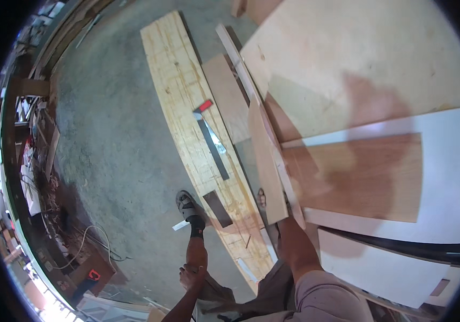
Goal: The person carries a wooden board to a workbench, moves a can onto a shelf, and positions laminate sheets over the wooden panels on the table.
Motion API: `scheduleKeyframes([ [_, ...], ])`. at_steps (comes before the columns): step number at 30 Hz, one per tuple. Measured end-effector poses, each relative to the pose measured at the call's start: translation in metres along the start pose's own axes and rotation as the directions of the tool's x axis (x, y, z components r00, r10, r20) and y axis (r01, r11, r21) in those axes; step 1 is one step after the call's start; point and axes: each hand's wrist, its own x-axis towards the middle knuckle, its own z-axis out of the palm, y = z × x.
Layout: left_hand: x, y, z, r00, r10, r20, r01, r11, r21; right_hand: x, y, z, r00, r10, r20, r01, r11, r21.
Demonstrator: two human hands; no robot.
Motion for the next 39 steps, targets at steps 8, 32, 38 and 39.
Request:
scheduleKeyframes([
  [8,0.015,-0.072,-0.009,0.922,0.379,0.085,-0.376,0.925,-0.05,0.008,0.051,0.228,0.348,-0.745,-0.568,-0.451,0.399,-0.799],
  [32,0.013,-0.357,-0.437,0.877,-0.359,-0.321,-0.446,-0.355,-0.822,0.334,0.557,0.715,0.992,-0.071,-0.108,-0.117,-0.143,-0.983],
  [38,0.098,-0.438,-0.525,0.764,-0.595,-0.251,-0.525,-0.346,-0.778,0.471,0.603,0.759,0.957,0.267,-0.114,-0.159,0.155,-0.975],
  [39,0.116,-0.455,-0.542,0.753,-0.616,-0.231,-0.524,-0.348,-0.777,0.496,0.608,0.77,0.942,0.311,-0.124,-0.17,0.125,-0.977],
])
